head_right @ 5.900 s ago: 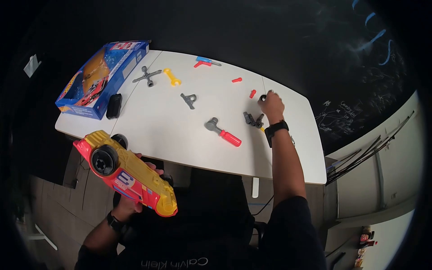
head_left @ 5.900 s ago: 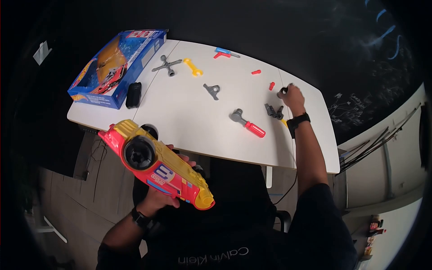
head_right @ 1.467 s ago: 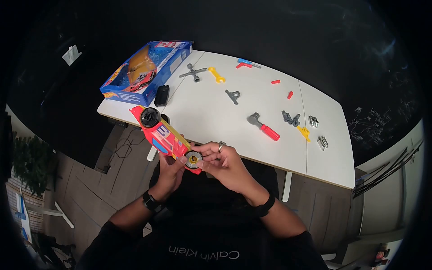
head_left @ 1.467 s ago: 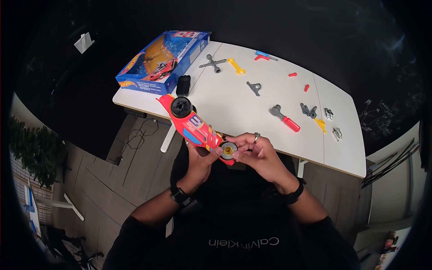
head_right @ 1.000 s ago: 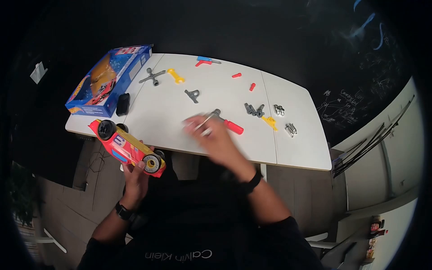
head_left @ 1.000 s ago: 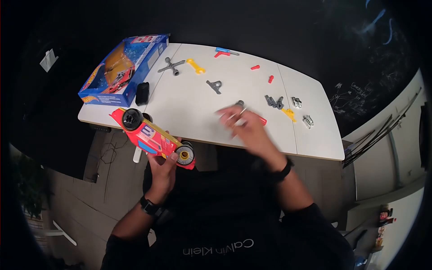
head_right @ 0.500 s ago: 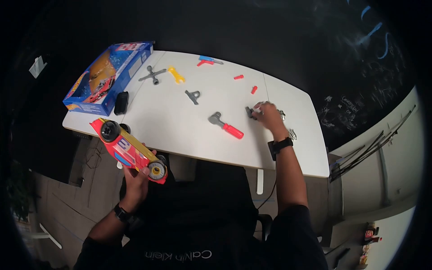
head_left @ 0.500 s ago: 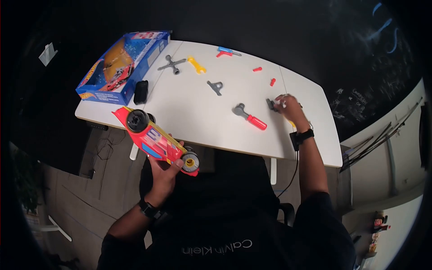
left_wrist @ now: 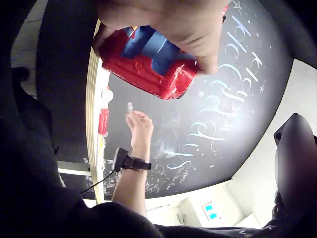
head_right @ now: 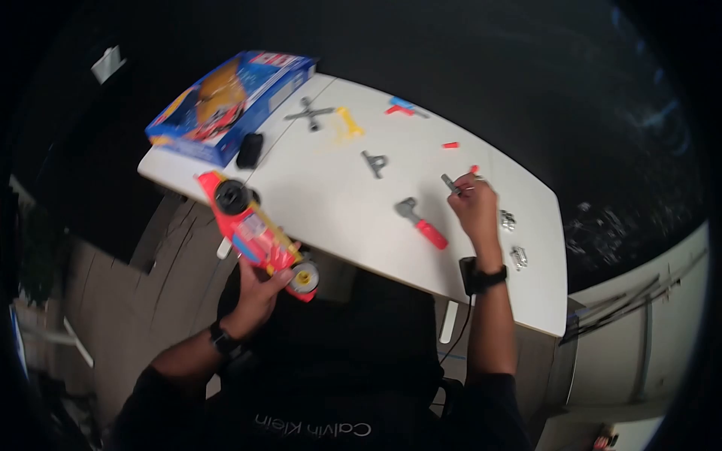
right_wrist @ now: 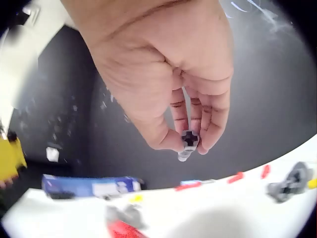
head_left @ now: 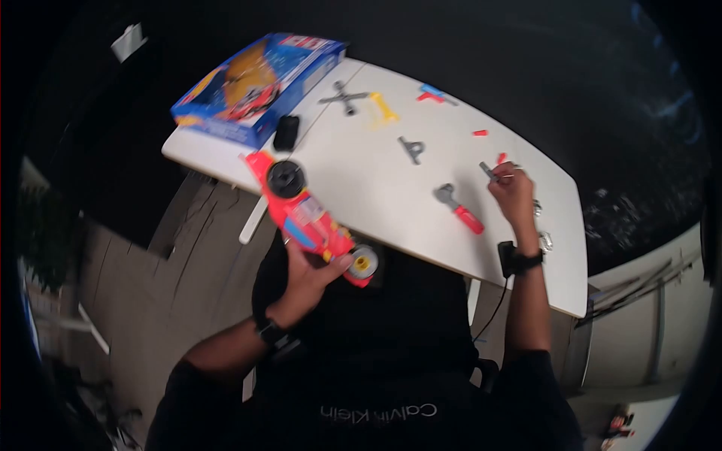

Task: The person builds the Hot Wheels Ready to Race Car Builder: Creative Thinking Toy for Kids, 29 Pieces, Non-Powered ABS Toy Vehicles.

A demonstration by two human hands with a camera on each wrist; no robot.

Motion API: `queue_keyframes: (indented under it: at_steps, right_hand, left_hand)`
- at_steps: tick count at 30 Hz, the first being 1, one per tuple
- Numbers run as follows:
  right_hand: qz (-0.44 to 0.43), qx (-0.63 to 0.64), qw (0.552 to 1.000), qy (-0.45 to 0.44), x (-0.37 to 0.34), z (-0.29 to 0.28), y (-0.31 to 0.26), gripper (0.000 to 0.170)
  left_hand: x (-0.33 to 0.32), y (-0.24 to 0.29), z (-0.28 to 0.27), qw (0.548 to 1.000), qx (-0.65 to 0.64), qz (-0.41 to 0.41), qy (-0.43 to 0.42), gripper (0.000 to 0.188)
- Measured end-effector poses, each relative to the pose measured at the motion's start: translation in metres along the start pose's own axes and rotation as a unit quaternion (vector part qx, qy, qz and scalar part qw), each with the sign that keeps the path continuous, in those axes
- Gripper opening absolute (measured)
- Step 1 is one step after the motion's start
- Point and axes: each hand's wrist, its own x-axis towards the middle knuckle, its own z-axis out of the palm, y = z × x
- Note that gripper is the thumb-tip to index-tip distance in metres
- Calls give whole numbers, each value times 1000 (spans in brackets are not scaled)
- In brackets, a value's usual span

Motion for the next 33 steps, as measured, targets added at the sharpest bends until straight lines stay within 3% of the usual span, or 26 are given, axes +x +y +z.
queue_keyframes:
  at_steps: [2,4,6,8,20,22,23,25,26,28,29,32,33]
  right_hand:
    - [-98,125,987,-14,-32,-5,-59,21]
    - [-163,165,967,-102,-75,-9,-119,26]
    - [-262,148,941,-153,-111,-8,-168,24]
    - [-281,106,935,-191,-131,-5,-199,22]
    - [-409,30,895,-173,-135,52,-197,12]
    - [-376,-139,904,-149,-138,54,-199,12]
    - [-376,-139,904,-150,-137,52,-203,12]
    - [-173,-242,923,-246,-136,44,-215,20]
    - [-172,-241,923,-245,-138,43,-213,20]
    - [-256,1,954,-156,-143,43,-204,22]
    - [-349,43,926,-138,-140,47,-201,28]
    - [-397,-18,912,-103,-144,56,-195,19]
    - [-391,-25,914,-105,-143,59,-186,9]
  left_hand:
    - [2,2,1,1000,14,-1,21,84]
    - [9,0,1,999,18,34,35,86]
    - [9,4,8,997,4,52,59,89]
    - [9,7,11,996,0,65,69,93]
    - [11,4,10,987,35,142,67,88]
    - [11,3,11,988,22,134,80,85]
    - [11,3,12,988,11,124,90,82]
    - [10,4,14,989,3,118,88,82]
    - [11,5,14,989,-5,118,89,82]
    - [14,2,11,987,-9,124,97,81]
    - [14,1,11,986,-13,127,105,80]
    - [13,3,12,988,-22,117,100,79]
    - [14,3,12,988,-23,114,98,79]
